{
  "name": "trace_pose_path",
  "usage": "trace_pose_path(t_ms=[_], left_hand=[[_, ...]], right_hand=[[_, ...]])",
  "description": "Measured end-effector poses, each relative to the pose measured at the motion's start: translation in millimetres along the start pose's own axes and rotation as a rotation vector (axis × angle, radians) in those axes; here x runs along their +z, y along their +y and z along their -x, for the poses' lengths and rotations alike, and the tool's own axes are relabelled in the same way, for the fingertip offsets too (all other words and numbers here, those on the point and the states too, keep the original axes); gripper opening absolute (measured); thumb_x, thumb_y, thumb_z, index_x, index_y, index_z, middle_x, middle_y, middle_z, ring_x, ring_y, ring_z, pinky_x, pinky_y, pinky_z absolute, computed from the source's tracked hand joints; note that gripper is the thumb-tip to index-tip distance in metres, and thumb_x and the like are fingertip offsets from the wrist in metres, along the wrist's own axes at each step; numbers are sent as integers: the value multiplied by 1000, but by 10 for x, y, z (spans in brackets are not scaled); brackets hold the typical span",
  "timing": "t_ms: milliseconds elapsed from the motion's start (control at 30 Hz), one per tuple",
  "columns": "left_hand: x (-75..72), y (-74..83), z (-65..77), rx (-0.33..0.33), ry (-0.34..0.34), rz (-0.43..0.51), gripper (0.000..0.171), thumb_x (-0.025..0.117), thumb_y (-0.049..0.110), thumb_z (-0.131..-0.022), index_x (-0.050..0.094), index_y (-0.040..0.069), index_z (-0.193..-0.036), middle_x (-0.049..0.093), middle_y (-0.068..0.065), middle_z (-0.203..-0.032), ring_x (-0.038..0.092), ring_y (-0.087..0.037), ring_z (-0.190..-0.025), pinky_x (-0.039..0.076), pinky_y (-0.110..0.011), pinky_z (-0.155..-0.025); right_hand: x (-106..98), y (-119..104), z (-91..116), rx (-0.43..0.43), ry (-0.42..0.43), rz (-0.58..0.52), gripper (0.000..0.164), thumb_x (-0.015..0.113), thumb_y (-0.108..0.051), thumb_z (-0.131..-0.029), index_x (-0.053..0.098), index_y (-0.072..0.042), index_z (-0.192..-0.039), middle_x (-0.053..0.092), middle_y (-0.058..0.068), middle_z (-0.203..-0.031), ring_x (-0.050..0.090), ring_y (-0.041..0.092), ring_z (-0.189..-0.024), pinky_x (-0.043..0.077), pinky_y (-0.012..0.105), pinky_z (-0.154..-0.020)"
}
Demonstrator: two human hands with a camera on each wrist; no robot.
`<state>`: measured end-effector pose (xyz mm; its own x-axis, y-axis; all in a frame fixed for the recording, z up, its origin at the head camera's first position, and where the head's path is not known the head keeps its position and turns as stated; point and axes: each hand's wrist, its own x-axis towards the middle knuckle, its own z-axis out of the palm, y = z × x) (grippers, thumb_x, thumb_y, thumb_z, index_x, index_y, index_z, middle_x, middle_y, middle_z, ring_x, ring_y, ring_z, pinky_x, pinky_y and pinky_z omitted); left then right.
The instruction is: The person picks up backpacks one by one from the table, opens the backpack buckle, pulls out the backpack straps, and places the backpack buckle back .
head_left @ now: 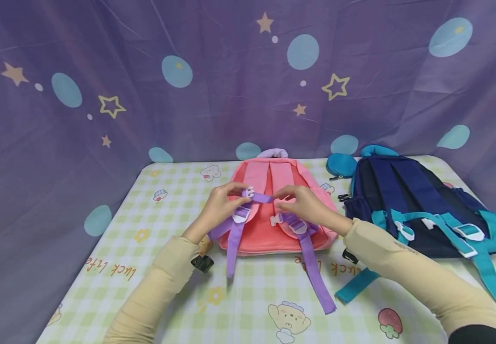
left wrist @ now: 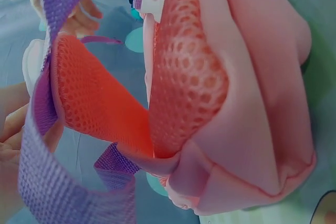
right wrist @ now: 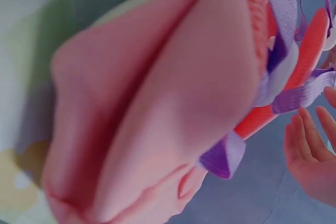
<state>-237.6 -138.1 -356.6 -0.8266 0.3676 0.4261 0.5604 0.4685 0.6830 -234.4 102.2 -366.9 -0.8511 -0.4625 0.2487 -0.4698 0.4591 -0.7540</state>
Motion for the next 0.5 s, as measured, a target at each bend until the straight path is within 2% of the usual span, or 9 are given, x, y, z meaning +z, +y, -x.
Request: trace_pose_path(t_ms=[300, 500], left_hand=[[34, -34, 5, 23, -19, 25, 26, 73, -5, -83, 67, -8, -108, 70, -21, -95, 69, -33, -87, 56, -41, -81], [53, -27, 21, 51, -31, 40, 25, 73, -7, -82, 66, -8, -105, 70, -21, -91, 69, -33, -85, 56, -40, -81]], right_hand=[[21, -69, -82, -2, 9, -13, 25, 70, -5, -89, 69, 7, -110, 70, 18, -106, 63, 34, -102, 49, 52, -92], [38, -72, -116, 20, 5, -44, 22, 69, -3, -89, 70, 7, -108, 70, 19, -104, 63, 32, -99, 54, 41, -83]])
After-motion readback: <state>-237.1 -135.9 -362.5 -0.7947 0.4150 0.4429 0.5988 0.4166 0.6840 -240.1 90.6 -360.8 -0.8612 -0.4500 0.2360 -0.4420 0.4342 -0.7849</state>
